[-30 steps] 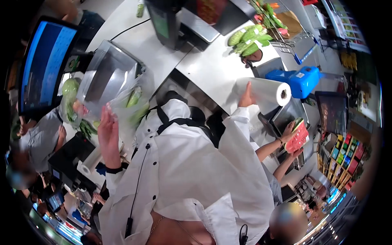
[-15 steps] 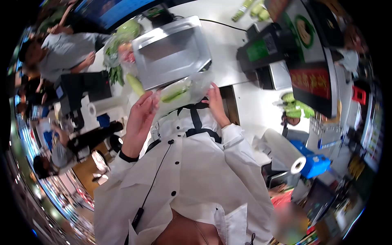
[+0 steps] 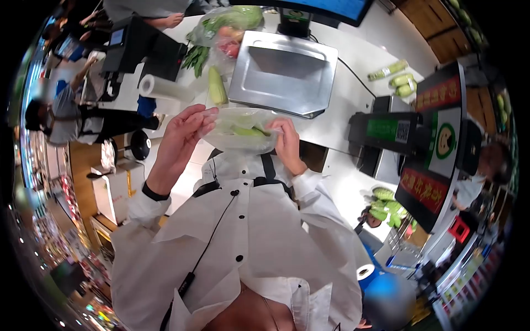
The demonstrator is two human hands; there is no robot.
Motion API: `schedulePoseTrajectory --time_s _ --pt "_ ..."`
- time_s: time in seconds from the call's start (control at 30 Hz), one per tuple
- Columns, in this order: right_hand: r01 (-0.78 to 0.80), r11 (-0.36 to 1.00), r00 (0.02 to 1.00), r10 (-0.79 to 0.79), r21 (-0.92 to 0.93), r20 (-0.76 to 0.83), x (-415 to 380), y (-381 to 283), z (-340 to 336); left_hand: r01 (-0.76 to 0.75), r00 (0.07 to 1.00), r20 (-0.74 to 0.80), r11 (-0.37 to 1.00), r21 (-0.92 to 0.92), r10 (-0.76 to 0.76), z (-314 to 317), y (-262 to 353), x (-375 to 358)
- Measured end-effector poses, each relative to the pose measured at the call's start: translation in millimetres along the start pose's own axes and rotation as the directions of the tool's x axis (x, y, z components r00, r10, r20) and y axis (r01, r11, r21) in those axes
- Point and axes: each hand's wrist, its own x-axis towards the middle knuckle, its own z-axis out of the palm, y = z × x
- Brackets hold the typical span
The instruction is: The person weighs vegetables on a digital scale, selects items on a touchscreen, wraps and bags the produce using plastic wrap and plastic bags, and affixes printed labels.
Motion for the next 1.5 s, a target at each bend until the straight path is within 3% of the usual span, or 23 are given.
schedulePoseTrajectory --time_s 0.07,0.1,0.2,0.27,0.33,0.4,0.47,0.5,0.63,0.7,0.73,0.77,0.87,0.97,1.03,1.07,1.13,1.27,1.33,1.4,1.43,1.47,1.5 --pt "0.146 0.984 0.978 -0.129 0.097 -0.165 24 1 12 -0.045 0.999 -0.025 0.999 -0.011 0.044 -7 2 -1" --pt "-0.036 0.961 0.987 0.076 0.272 -0.140 23 2 15 -0.040 0.999 -0.015 0.999 -0.008 0.040 -13 4 -2" --pt "-0.052 0.956 0.944 0.142 0.290 -0.297 38 0 24 -0.048 0.999 0.005 0.999 0.013 0.048 -20 15 0" --pt "-0.060 0.947 0.954 0.147 0.316 -0.260 52 -30 29 -0.035 0.996 0.090 0.997 0.069 0.029 -16 14 10" --pt "-0.193 0.945 0.979 0.169 0.262 0.111 62 -69 32 -0.008 0.991 0.131 0.998 0.066 -0.001 -11 1 27" --pt "-0.116 0.962 0.989 0.087 0.247 0.123 55 -42 54 0.027 0.983 0.180 0.998 0.060 -0.038 -12 -5 42" --pt "-0.112 0.988 0.950 0.076 0.102 0.302 55 -34 53 0.046 0.981 0.189 0.999 -0.026 -0.040 -16 -5 53" --pt "-0.216 0.976 0.910 0.200 0.004 0.362 63 -58 47 0.052 0.980 0.196 0.998 -0.022 -0.047 -19 -5 56" --pt "-0.180 0.980 0.974 0.165 0.087 0.155 65 -68 70 0.126 0.937 0.336 0.990 -0.068 -0.097 -26 4 69" --pt "-0.258 0.964 0.958 0.248 0.063 0.142 72 -88 59 -0.333 0.757 0.606 0.942 0.034 0.245 -40 23 75" --pt "-0.260 0.964 0.960 0.252 0.055 0.122 76 -97 56 -0.327 0.746 0.622 0.944 0.030 0.239 -59 24 79" --pt "-0.329 0.942 0.943 0.323 0.064 0.081 81 -106 54 -0.625 0.630 0.751 0.704 0.337 0.200 -86 20 86" --pt "-0.386 0.913 0.922 0.387 0.133 0.022 98 -145 68 -0.883 0.440 0.884 0.256 0.394 0.157 -89 4 79" --pt "-0.324 0.938 0.943 0.310 0.122 0.124 112 -175 87 -0.670 0.579 0.815 0.553 0.495 -0.028 -71 11 79" --pt "-0.376 0.922 0.925 0.368 0.090 0.098 122 -196 93 -0.607 0.688 0.726 0.538 0.585 -0.013 -69 4 92" --pt "-0.425 0.902 0.903 0.419 0.068 0.089 129 -205 96 -0.617 0.676 0.737 0.535 0.577 -0.015 -68 5 94" --pt "-0.436 0.883 0.899 0.434 0.174 0.052 137 -210 104 -0.774 0.547 0.758 0.560 0.296 0.356 -69 14 93" --pt "-0.376 0.886 0.923 0.384 0.269 0.025 145 -230 92 -0.556 0.590 0.783 0.803 0.215 0.199 -70 42 82" --pt "-0.267 0.941 0.963 0.250 0.209 0.103 137 -213 67 -0.463 0.624 0.755 0.874 0.147 0.203 -79 32 99" --pt "0.297 0.953 0.923 -0.271 0.057 -0.274 117 -179 62 -0.385 0.702 0.679 0.917 0.108 0.214 -81 32 96" --pt "0.125 0.982 0.990 -0.114 0.140 -0.079 93 -143 49 -0.307 0.779 0.587 0.950 0.054 0.218 -80 34 92" --pt "0.035 0.976 0.996 -0.017 0.215 -0.088 65 -112 67 -0.315 0.778 0.588 0.947 0.057 0.223 -74 39 77" --pt "-0.034 0.978 0.999 0.034 0.207 0.004 44 -77 88 -0.287 0.882 0.421 0.950 0.122 0.212 -62 49 54"
